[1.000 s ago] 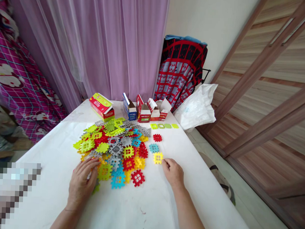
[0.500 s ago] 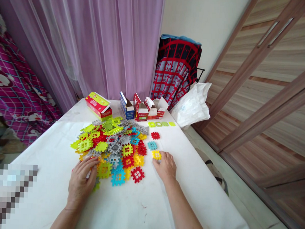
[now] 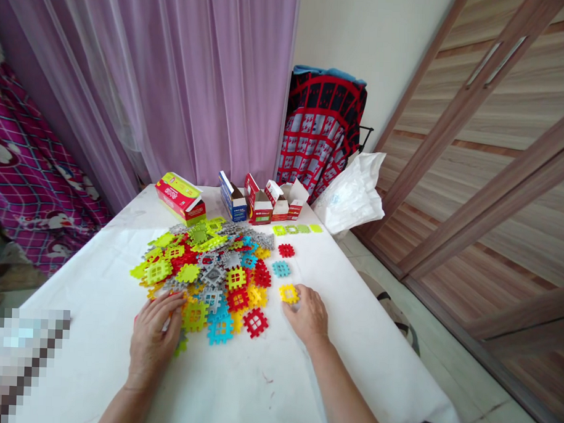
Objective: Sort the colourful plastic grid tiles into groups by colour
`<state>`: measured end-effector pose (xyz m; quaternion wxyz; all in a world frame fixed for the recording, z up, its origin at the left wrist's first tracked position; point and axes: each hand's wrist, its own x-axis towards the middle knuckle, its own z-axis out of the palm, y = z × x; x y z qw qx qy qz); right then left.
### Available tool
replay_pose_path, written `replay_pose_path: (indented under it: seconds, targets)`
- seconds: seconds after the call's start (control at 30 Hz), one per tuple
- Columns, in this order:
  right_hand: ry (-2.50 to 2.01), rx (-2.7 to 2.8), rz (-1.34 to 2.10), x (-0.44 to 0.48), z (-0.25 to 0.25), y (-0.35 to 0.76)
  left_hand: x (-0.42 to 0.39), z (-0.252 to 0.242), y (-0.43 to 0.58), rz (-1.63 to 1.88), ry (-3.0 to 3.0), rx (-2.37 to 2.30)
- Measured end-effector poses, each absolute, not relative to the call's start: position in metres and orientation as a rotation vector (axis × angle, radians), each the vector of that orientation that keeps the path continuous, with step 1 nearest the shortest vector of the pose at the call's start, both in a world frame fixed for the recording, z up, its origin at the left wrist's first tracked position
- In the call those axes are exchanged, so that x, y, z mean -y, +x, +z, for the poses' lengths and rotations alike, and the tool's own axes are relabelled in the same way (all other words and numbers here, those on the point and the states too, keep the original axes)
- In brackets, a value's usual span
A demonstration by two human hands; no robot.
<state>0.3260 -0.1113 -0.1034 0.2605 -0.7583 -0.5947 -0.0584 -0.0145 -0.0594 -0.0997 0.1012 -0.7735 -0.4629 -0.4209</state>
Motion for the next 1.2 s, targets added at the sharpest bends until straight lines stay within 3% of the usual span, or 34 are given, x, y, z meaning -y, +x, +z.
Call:
replay_pose_path:
  seconds: [0.77,1.0,1.2]
  targets:
    - [-2.053,1.693,-0.199,0.116,-0.102,0.328,0.066,-0.096,-0.008,-1.328,-2.28,1.558]
    - [-1.794,1.707,-0.276,0.12,-0.1,0.324,0.066,-0.093,-0.007,-1.313,-2.277,1.549]
    - [-1.582,1.996,-0.064,0.135,-0.09,0.288,0.067,-0.092,-0.007,-1.287,-2.295,1.563]
